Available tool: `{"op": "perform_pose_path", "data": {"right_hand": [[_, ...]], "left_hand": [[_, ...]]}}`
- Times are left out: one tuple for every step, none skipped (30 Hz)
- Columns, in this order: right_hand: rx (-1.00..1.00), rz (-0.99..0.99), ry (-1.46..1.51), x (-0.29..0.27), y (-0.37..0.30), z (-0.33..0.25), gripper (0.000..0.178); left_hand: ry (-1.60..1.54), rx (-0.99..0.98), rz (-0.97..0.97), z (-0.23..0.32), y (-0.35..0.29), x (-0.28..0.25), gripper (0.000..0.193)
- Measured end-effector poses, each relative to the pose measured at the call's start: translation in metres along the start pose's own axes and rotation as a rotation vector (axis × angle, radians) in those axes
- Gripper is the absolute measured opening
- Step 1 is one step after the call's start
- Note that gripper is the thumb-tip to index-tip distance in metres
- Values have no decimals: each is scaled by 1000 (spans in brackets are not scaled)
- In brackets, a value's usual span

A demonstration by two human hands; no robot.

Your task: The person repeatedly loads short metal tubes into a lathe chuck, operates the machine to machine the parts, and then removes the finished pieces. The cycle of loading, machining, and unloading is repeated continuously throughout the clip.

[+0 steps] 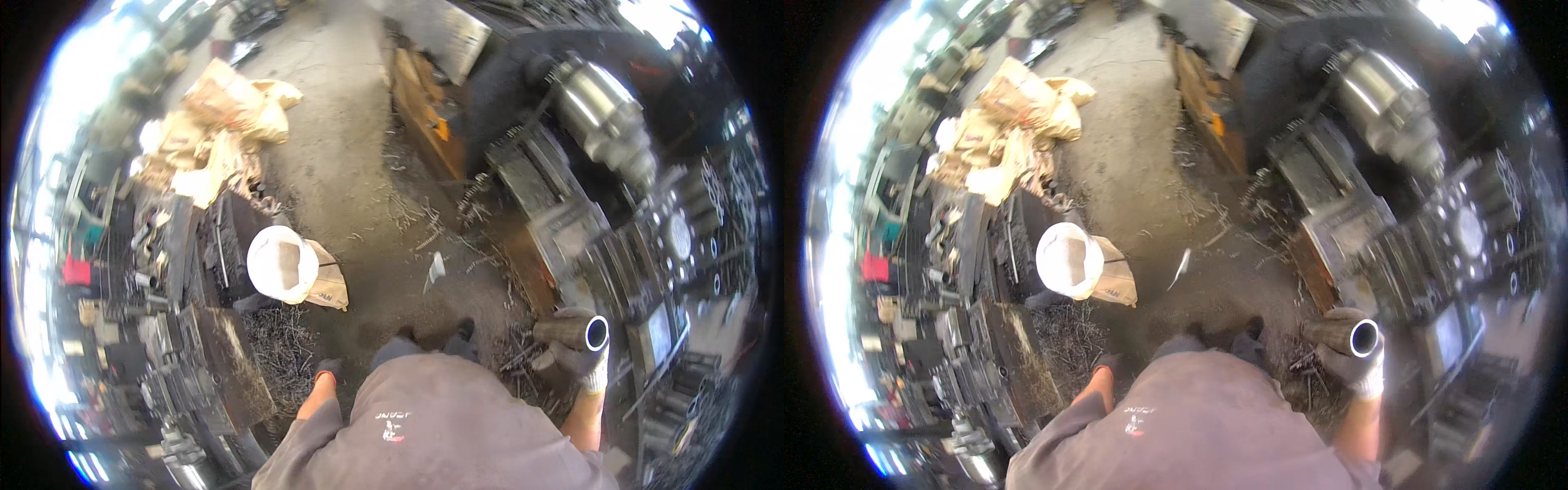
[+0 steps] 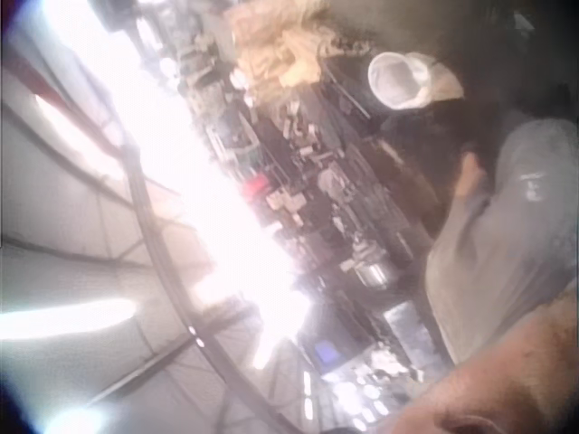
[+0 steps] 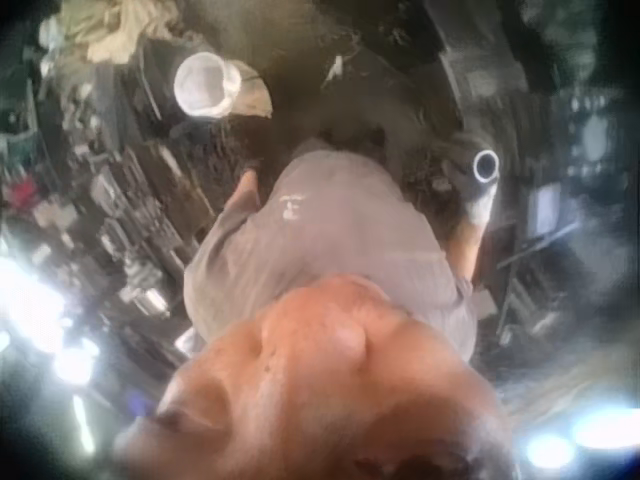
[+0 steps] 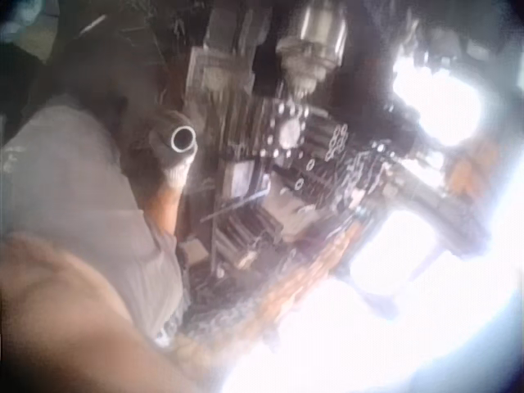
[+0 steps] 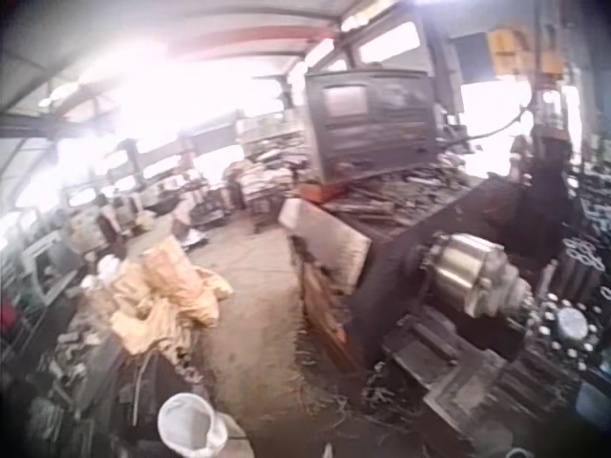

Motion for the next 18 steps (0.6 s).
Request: {"op": "perform_pose_path", "data": {"right_hand": [[178,31,212,12,10,5,32],[307,30,329,28,15,4,33],[-25,-50,104,43,34,-16,31],[225,-10,455,63,42,-14,34],[119,-53,358,83,59,-26,37],[3,-83,202,103,72,-43,41],[-48,-155,140,130,86,-56,45],[-89,-236,162,158,97,-73,42],[-133,-311,164,188,108,-91,42],[-182,-384,134,217,117,-110,43],[-229,-451,138,247,123,-130,48],[-277,-521,219,276,128,-152,51],[-328,-596,216,305,131,-173,52],[-383,-682,196,333,132,-193,53],[-436,-735,214,359,132,-213,54],[-515,-800,228,383,130,-233,54],[-525,-903,228,408,127,-250,53],[-546,-965,207,430,125,-265,53]], "left_hand": [[-101,61,39,11,-5,0,54],[-293,-15,50,14,-12,2,54],[-404,-45,68,18,-20,0,56],[-523,-95,49,21,-28,0,58],[-601,-71,54,23,-37,-2,58],[-695,-37,72,20,-47,-3,58],[-712,-80,80,10,-55,-2,58],[-732,-118,85,-3,-64,1,58],[-737,-151,109,-23,-69,3,58],[-817,-147,99,-46,-73,9,56],[-886,-134,111,-68,-77,20,55],[-961,-123,119,-89,-80,33,55],[-1064,-173,121,-114,-84,53,54],[-1169,-223,126,-139,-88,74,53],[-1239,-292,130,-164,-96,100,53],[-1264,-385,132,-189,-103,125,53],[-1270,-488,123,-211,-113,154,53],[-1276,-589,109,-230,-126,183,53]]}}
Point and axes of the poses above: each hand's wrist, its own y-axis towards the middle knuckle, its own x-axis out of the palm, z = x × y, the point moved 5 cm from there along y, towards the middle knuckle, and after that the axes turned 9 degrees about -x, right-handed, at the moved point
